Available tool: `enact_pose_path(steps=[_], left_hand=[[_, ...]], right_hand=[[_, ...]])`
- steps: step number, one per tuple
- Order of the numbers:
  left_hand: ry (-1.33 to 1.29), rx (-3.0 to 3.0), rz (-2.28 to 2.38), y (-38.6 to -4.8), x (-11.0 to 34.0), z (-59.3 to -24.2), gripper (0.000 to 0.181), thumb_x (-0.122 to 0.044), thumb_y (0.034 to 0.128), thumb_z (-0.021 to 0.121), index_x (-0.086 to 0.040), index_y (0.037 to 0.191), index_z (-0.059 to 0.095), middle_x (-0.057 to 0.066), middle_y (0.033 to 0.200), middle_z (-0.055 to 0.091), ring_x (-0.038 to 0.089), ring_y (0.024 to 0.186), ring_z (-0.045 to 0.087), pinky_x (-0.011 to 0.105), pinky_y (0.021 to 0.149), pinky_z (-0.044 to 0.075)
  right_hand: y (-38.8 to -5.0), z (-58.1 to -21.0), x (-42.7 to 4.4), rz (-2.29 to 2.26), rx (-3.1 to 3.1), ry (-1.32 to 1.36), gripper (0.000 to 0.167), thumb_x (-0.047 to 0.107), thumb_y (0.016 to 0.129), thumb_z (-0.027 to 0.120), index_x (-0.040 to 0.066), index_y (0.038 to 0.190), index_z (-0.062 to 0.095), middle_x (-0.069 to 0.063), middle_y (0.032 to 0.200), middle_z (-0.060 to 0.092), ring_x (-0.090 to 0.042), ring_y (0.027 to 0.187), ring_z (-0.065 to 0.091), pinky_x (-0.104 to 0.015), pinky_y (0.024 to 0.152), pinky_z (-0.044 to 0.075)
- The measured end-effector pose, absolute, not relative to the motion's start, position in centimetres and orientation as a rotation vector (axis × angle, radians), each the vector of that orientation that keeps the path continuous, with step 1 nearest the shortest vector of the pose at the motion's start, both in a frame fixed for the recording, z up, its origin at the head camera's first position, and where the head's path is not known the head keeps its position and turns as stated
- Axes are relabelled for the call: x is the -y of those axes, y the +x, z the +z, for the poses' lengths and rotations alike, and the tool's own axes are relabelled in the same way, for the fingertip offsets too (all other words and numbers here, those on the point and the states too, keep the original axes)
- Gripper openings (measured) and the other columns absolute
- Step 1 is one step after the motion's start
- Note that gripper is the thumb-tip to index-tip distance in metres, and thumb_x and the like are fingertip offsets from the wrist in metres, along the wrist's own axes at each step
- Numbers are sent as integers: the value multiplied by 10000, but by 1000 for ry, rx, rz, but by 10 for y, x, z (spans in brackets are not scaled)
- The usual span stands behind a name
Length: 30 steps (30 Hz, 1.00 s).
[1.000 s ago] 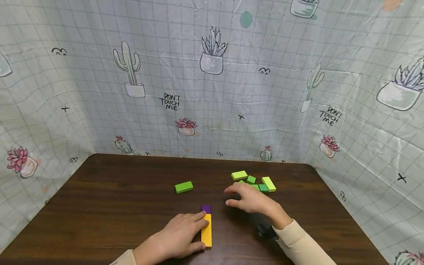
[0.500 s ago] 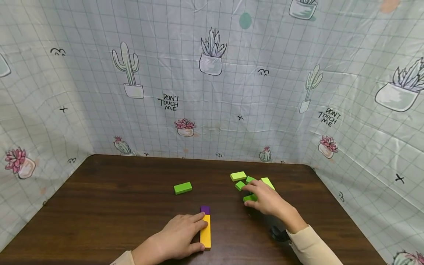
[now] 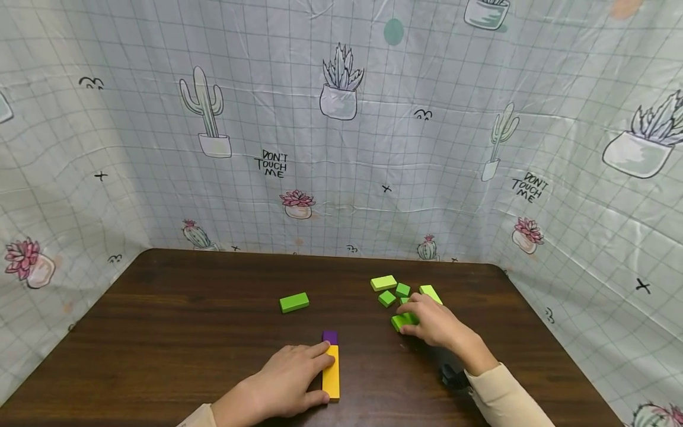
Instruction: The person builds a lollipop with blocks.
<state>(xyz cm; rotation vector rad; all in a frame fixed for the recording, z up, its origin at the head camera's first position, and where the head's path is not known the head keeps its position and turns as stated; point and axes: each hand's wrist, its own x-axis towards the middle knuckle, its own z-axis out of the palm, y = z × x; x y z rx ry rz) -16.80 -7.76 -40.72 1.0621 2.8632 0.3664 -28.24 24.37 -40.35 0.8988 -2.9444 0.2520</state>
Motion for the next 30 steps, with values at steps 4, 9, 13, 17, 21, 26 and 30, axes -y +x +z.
enact_pose_path(steps=[4, 9, 13, 17, 21, 26, 30], left_hand=[[1065, -2865, 360, -169, 78, -408, 566, -489, 874, 641, -161, 1328, 561, 76, 1464, 428, 271, 1262, 483, 501, 998, 399], [1063, -2867, 355, -169, 78, -409, 565, -489, 875, 641, -161, 1329, 561, 75, 1465, 427, 268, 1263, 483, 497, 1000, 399], [1057, -2867, 360, -169, 78, -408, 568, -492, 874, 641, -165, 1330, 560, 71, 1467, 425, 269, 1261, 484, 508, 994, 402], [1055, -2866, 358, -168, 78, -408, 570, -497, 871, 642, -168, 1329, 561, 70, 1466, 427, 271, 1262, 483, 514, 993, 400], [1054, -2863, 355, -168, 78, -407, 573, -502, 867, 644, -172, 1328, 562, 68, 1464, 430, 268, 1262, 482, 507, 996, 398], [1057, -2864, 353, -169, 78, -407, 577, -508, 860, 649, -177, 1325, 563, 65, 1459, 436, 266, 1262, 483, 500, 992, 402], [1056, -2861, 350, -169, 78, -406, 581, -514, 862, 643, -178, 1328, 561, 64, 1462, 432, 264, 1265, 479, 502, 990, 403]], right_hand=[[-282, -404, -243, 243, 2938, 890, 308, 288, 810, 769, 159, 1083, 710, 38, 957, 531, -115, 803, 468, -301, 632, 412], [-281, -406, -240, 241, 2912, 924, 303, 288, 814, 765, 150, 1077, 710, 32, 978, 556, -134, 841, 497, -322, 662, 440], [-281, -406, -239, 239, 2914, 924, 324, 305, 809, 768, 153, 1089, 707, 20, 1013, 576, -161, 891, 525, -349, 699, 460], [-281, -403, -241, 248, 2948, 877, 334, 274, 803, 777, 148, 1102, 701, 14, 1047, 588, -175, 929, 558, -380, 724, 480], [-281, -401, -243, 309, 2984, 882, 292, 164, 834, 745, 113, 1116, 688, -11, 1076, 590, -195, 953, 578, -402, 766, 491], [-282, -402, -241, 364, 2956, 973, 259, 114, 853, 717, 92, 1109, 688, -17, 1066, 590, -191, 949, 575, -377, 778, 490], [-283, -403, -235, 381, 2920, 1028, 252, 145, 860, 715, 93, 1105, 691, -11, 1052, 599, -190, 939, 577, -354, 760, 489]])
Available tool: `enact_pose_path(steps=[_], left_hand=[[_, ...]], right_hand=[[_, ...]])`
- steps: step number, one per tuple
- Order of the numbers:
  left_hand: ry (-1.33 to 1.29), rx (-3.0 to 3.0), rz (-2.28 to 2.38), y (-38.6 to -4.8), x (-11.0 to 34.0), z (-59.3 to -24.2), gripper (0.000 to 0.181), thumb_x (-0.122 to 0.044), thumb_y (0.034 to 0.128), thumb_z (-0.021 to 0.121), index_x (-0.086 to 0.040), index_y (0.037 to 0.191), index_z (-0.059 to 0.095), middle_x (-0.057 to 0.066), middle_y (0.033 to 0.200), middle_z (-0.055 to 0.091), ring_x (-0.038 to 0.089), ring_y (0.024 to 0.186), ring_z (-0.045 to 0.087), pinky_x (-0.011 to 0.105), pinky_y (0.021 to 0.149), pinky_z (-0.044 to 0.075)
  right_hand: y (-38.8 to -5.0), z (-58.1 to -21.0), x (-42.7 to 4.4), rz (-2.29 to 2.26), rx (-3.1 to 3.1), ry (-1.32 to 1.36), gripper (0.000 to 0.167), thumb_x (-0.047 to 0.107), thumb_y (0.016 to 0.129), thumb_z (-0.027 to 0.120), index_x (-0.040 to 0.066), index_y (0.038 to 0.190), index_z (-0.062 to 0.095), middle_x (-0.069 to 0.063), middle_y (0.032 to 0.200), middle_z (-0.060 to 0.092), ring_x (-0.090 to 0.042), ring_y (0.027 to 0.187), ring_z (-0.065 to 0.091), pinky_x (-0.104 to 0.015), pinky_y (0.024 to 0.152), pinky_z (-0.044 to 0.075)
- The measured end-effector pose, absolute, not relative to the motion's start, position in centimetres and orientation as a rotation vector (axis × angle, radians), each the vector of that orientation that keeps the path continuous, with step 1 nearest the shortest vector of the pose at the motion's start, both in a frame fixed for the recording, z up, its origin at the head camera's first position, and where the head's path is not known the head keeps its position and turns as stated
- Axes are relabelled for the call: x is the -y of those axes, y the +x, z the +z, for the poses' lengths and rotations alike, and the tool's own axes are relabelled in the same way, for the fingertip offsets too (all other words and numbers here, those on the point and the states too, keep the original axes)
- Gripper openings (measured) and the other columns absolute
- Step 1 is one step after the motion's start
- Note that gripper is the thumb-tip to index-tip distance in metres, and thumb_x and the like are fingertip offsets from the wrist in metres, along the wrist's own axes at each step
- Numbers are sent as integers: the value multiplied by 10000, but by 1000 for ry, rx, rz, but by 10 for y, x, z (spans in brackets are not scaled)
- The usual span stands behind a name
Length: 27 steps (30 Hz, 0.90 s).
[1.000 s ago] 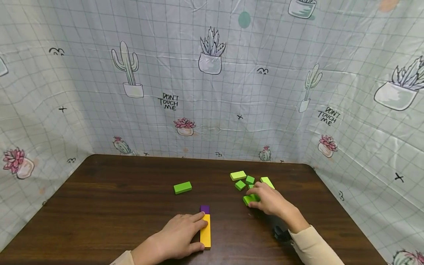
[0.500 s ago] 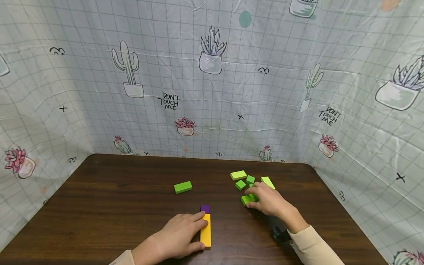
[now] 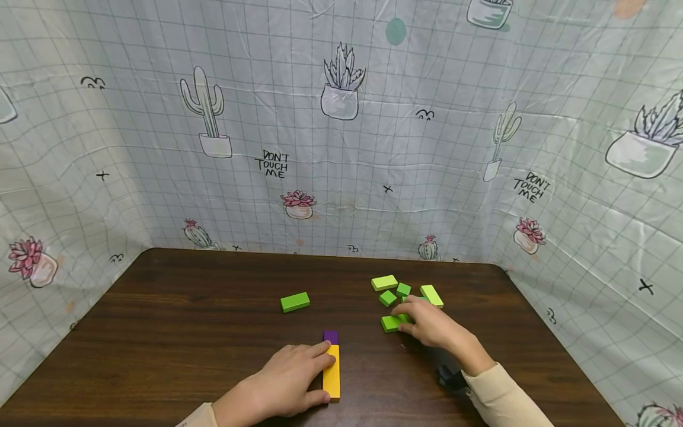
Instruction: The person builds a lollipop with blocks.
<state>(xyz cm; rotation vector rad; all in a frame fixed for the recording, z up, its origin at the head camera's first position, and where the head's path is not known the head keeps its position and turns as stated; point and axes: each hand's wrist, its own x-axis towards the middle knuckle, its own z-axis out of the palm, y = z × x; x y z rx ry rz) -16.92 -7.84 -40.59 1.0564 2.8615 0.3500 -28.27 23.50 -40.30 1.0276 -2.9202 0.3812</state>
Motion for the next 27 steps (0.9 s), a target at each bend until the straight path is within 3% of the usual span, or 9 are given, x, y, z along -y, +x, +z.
enact_pose_path(steps=[27], left_hand=[[1037, -2863, 349, -172, 76, -410, 576, -507, 867, 643, -172, 1329, 563, 68, 1458, 436, 264, 1258, 486, 504, 991, 406]], right_hand=[[-302, -409, -156, 526, 2895, 1281, 273, 175, 916, 653, 106, 1180, 669, -9, 1056, 607, -127, 901, 562, -294, 777, 486]])
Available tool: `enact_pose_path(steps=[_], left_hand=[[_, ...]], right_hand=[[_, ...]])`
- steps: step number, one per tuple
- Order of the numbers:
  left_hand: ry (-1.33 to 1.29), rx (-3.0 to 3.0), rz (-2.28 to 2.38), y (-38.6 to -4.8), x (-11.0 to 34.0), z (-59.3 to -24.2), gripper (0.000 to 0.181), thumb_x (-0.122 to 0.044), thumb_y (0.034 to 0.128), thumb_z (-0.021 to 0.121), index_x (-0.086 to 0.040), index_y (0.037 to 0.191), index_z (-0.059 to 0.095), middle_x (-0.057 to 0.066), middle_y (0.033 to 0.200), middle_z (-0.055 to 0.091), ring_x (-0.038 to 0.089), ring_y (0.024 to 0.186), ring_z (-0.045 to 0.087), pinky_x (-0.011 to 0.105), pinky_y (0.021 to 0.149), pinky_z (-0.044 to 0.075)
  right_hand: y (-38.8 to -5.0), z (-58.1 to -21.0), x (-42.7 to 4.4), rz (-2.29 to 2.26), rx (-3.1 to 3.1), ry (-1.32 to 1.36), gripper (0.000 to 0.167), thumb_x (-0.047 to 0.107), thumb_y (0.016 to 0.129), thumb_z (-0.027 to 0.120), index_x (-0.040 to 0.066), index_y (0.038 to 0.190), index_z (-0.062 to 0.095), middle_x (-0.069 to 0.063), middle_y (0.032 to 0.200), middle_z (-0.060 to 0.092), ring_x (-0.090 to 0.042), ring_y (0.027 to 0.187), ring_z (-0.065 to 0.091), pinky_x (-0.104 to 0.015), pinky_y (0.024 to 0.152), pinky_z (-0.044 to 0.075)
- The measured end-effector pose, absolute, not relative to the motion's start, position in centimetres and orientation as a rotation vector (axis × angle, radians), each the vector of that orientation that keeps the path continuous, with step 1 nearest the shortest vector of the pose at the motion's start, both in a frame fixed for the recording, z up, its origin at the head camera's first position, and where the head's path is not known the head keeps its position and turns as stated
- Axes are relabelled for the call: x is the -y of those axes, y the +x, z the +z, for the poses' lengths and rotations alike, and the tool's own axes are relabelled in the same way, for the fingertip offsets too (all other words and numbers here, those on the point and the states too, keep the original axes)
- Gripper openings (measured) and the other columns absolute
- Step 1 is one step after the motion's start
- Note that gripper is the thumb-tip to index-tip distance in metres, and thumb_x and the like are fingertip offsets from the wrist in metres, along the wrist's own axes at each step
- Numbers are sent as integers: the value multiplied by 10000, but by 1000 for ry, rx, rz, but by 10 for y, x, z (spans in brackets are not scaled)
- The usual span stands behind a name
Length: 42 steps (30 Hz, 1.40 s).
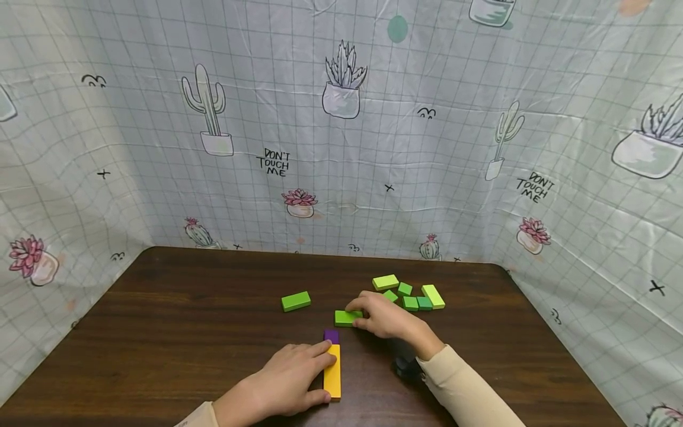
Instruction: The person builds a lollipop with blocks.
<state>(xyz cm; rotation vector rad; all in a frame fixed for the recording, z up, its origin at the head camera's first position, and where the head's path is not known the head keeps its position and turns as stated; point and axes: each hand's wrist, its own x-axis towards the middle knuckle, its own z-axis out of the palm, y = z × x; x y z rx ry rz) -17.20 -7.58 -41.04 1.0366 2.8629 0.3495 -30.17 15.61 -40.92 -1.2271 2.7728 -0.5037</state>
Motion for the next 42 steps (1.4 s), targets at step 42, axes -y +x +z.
enact_pose_path(steps=[42], left_hand=[[1073, -2881, 318, -171, 76, -410, 574, -511, 872, 633, -165, 1324, 564, 69, 1454, 440, 258, 1254, 483, 483, 998, 403]], right_hand=[[-303, -413, -128, -643, -2627, -1274, 239, 167, 928, 637, 152, 1160, 689, 54, 1057, 619, -59, 887, 550, -232, 768, 475]])
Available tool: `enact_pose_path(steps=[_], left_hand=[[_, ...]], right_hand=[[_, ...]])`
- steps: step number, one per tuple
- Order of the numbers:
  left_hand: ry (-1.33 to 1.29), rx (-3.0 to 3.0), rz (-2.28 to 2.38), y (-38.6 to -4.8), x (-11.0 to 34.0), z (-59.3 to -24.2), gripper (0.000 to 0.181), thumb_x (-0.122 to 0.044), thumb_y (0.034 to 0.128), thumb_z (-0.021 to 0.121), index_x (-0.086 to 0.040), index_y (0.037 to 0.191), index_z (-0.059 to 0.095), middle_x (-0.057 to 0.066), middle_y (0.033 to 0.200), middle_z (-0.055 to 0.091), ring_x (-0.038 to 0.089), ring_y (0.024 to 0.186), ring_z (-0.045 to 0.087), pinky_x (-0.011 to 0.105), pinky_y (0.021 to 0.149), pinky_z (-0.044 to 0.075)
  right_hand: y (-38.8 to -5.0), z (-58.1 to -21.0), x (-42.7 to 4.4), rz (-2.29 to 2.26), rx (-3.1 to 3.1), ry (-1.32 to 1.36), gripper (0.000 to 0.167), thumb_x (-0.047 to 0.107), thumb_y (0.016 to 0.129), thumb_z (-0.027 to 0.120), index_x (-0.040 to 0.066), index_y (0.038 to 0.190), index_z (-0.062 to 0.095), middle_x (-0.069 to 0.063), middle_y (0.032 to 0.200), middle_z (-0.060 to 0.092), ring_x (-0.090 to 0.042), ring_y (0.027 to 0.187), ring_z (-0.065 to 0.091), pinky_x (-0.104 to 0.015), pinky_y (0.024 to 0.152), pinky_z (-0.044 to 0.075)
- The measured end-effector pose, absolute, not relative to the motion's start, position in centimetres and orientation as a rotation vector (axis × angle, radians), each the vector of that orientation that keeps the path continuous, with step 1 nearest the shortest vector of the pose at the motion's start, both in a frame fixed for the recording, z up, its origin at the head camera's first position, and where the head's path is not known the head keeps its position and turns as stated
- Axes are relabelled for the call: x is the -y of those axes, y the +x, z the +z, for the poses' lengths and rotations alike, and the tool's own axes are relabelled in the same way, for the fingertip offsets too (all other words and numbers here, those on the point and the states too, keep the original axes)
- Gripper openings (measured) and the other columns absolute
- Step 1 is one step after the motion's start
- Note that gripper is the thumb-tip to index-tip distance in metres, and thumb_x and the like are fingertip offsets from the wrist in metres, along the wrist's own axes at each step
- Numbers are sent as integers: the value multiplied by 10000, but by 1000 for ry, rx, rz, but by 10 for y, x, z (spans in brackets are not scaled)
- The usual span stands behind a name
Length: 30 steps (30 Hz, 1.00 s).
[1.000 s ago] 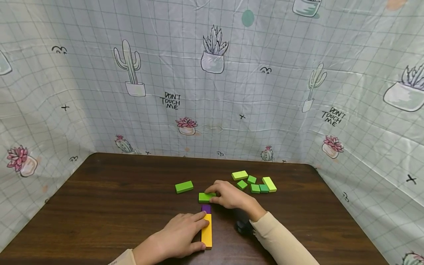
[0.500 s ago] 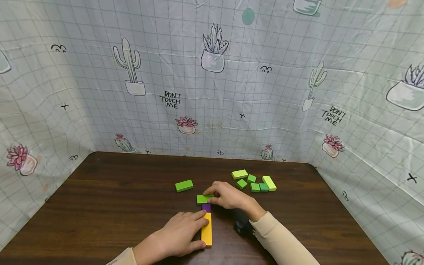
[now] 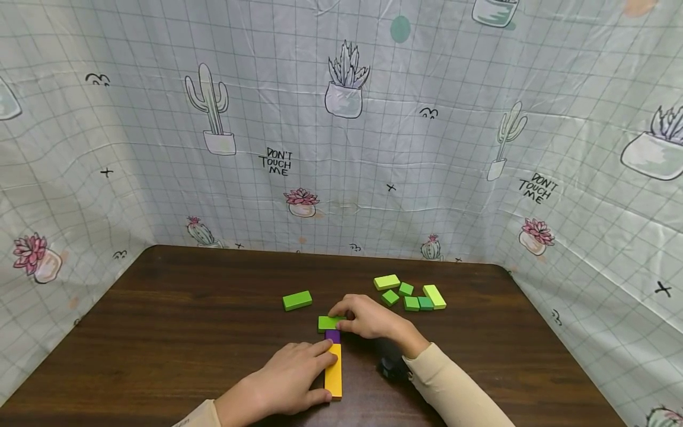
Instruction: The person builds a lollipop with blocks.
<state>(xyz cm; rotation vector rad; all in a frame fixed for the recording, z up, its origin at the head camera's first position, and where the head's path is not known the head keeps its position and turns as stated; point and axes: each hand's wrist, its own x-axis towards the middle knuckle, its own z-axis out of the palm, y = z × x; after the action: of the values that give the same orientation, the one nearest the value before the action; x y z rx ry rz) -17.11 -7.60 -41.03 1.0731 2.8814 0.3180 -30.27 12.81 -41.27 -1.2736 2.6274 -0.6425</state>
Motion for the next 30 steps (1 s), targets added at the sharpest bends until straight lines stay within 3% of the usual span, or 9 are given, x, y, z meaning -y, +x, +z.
enact_pose_path(steps=[20, 30], left_hand=[[1048, -2886, 328, -179, 77, -409, 656, -546, 875, 603, -133, 1379, 521, 68, 1463, 429, 261, 1283, 449, 496, 1005, 395], [1014, -2858, 302, -192, 80, -407, 661, -573, 867, 598, -181, 1392, 511, 58, 1484, 401, 281, 1297, 431, 510, 1011, 382]], right_hand=[[-303, -414, -129, -649, -2626, -1240, 235, 185, 914, 657, 147, 1142, 694, 59, 1048, 623, -54, 878, 548, -234, 776, 478], [-303, -413, -129, -645, -2617, -1240, 238, 182, 920, 649, 149, 1152, 690, 55, 1055, 622, -60, 888, 549, -232, 774, 477]])
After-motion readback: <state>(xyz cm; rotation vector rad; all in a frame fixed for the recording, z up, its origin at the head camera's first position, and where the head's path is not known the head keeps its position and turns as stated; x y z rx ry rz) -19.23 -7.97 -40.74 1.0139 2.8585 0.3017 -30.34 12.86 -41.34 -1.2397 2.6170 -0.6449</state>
